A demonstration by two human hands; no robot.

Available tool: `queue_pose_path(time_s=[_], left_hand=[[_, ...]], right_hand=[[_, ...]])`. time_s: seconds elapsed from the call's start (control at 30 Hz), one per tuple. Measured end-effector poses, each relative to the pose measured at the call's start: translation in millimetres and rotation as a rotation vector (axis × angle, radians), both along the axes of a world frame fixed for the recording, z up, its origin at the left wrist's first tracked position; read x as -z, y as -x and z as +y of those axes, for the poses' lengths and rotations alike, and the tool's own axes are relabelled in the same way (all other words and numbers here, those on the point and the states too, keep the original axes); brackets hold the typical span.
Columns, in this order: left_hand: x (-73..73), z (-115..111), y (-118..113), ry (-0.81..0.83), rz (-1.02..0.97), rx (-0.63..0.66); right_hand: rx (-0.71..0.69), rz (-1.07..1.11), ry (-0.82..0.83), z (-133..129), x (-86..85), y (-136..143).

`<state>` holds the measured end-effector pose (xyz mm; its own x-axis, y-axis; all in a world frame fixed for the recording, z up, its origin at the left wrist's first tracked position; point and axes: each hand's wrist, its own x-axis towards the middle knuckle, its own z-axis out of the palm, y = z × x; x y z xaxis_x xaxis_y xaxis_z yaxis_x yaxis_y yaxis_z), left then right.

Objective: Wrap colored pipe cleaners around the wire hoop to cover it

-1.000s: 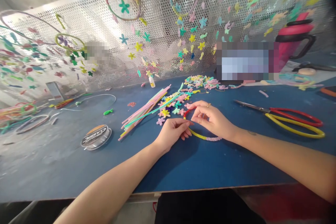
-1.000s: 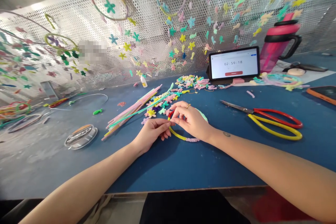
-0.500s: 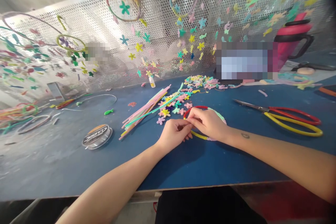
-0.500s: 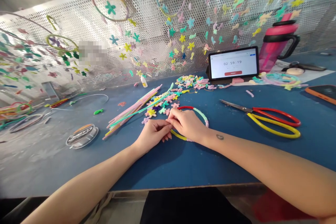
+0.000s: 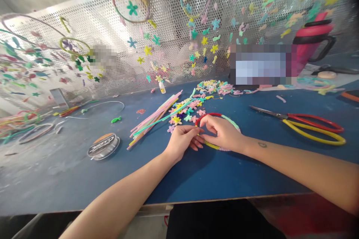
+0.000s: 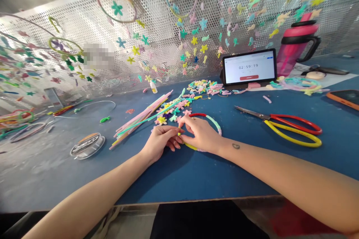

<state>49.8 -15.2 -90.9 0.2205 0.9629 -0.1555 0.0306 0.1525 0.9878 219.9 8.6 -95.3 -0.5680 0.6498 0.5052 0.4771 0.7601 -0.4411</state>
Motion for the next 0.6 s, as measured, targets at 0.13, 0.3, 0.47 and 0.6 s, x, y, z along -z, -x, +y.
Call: queue_pose_path(time_s=[0.13,0.3,0.47,0.6], left_hand=[[0.0,0.0,-0.3,0.013,0.002,-0.003],[1.9,1.2,0.5,0.029,-0.032,0.004],[1.7,0.3,0.2,0.03,-0.054,-0.013],[1.5,0.4,0.0,0.023,-0.065,-0.052]], right_hand=[[0.013,-0.064,-0.131,0.4,1.3,0.5],[0.025,-0.087,-0.247,-0.3,4.8,1.0],[0.048,-0.132,-0.299,-2.1,5.2,2.8],[0.064,-0.138,-0.29,-2.6,5.6,3.6]])
